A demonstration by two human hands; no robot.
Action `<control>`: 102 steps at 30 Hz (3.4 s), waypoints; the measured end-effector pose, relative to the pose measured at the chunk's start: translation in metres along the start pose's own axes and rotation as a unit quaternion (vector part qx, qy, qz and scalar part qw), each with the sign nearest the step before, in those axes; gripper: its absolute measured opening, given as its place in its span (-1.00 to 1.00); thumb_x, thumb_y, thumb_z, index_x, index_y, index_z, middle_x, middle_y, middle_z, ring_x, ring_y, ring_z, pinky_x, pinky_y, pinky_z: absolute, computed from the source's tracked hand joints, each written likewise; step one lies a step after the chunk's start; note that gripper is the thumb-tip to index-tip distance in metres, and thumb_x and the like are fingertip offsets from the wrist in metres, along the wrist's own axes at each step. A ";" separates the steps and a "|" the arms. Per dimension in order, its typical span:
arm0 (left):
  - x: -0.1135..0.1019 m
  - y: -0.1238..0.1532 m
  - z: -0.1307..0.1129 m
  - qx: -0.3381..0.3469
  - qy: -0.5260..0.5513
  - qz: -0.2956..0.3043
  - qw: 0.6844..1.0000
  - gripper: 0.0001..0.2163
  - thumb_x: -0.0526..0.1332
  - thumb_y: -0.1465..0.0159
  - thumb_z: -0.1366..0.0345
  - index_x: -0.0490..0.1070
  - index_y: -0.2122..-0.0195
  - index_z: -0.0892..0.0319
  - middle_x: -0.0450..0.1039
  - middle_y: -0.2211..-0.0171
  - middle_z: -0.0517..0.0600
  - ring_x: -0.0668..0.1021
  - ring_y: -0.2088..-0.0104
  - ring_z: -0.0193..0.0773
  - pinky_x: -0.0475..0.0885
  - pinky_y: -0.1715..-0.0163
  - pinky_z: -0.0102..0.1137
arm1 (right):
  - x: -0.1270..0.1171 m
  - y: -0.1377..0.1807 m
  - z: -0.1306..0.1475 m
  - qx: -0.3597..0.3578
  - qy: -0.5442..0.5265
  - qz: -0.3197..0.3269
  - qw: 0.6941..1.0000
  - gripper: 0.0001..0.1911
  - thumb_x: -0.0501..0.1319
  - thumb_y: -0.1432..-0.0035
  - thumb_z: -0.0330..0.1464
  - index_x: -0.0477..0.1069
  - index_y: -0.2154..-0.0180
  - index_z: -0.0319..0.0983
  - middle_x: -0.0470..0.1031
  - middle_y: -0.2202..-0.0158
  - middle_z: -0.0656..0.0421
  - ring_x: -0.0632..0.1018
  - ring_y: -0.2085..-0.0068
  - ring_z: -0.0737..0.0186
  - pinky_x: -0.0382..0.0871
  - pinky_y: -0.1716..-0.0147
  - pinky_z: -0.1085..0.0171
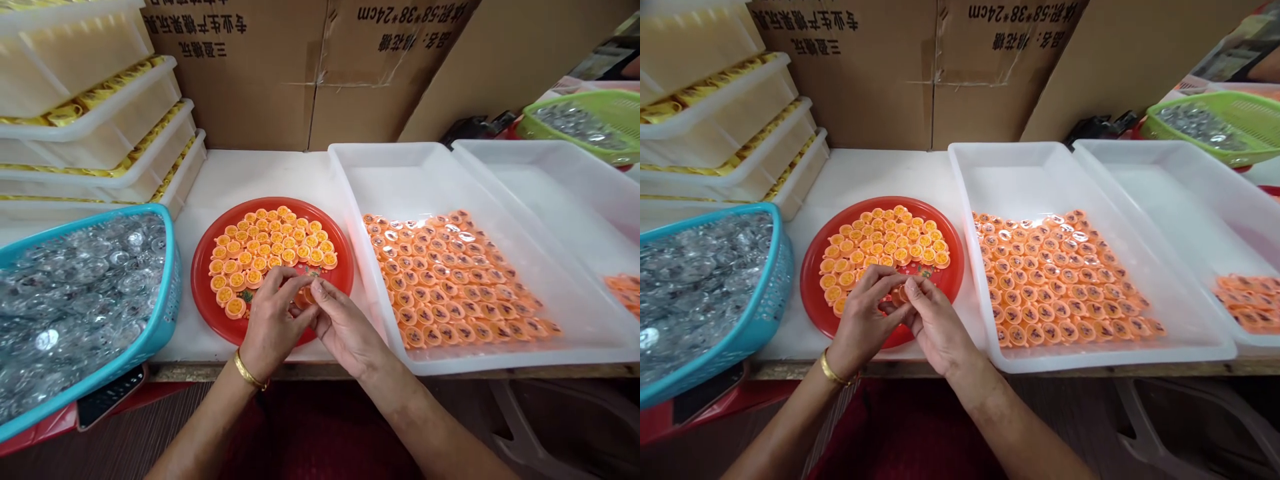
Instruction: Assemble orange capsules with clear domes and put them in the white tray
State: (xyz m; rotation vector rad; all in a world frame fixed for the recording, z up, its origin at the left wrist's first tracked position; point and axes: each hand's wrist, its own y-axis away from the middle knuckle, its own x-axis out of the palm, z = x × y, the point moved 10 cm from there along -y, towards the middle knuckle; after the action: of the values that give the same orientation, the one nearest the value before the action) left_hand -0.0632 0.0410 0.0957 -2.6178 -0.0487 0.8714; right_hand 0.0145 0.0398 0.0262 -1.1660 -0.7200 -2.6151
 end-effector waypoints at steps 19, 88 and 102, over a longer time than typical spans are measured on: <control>-0.015 0.004 0.003 0.004 0.055 -0.049 0.997 -0.74 0.34 -0.13 0.36 0.50 0.12 0.08 0.42 0.24 -0.03 0.49 0.21 -0.28 0.44 0.19 -0.36 | -0.004 -0.004 -0.005 0.031 -0.050 -0.006 0.998 -0.74 0.43 0.07 -0.42 0.53 0.26 -0.27 0.56 0.30 0.22 0.54 0.33 0.47 0.44 0.31 0.49; 0.021 0.003 0.028 -0.128 0.262 0.093 0.952 -0.65 0.27 -0.21 0.26 0.42 -0.04 0.07 0.49 0.00 0.05 0.52 0.02 -0.19 0.44 -0.02 -0.24 | -0.001 0.001 0.014 -0.091 0.057 -0.040 0.993 -0.78 0.39 0.03 -0.32 0.49 0.29 -0.21 0.49 0.35 0.22 0.52 0.33 0.32 0.48 0.24 0.27; 0.015 0.030 0.063 -0.301 0.189 0.092 0.930 -0.48 0.27 -0.03 -0.15 0.55 0.11 0.10 0.60 0.30 0.01 0.63 0.30 -0.13 0.57 0.25 -0.36 | -0.145 -0.038 0.341 -0.162 0.613 -0.336 0.697 -0.76 0.21 -0.22 -0.28 0.39 0.15 -0.31 0.50 0.26 0.13 0.54 0.27 0.29 0.47 0.19 0.19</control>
State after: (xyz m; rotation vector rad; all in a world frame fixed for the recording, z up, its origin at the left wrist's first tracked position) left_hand -0.0907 0.0369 0.0294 -3.3735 0.0431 0.4274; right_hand 0.3197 0.2405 0.1008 1.1551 -0.3473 -3.2147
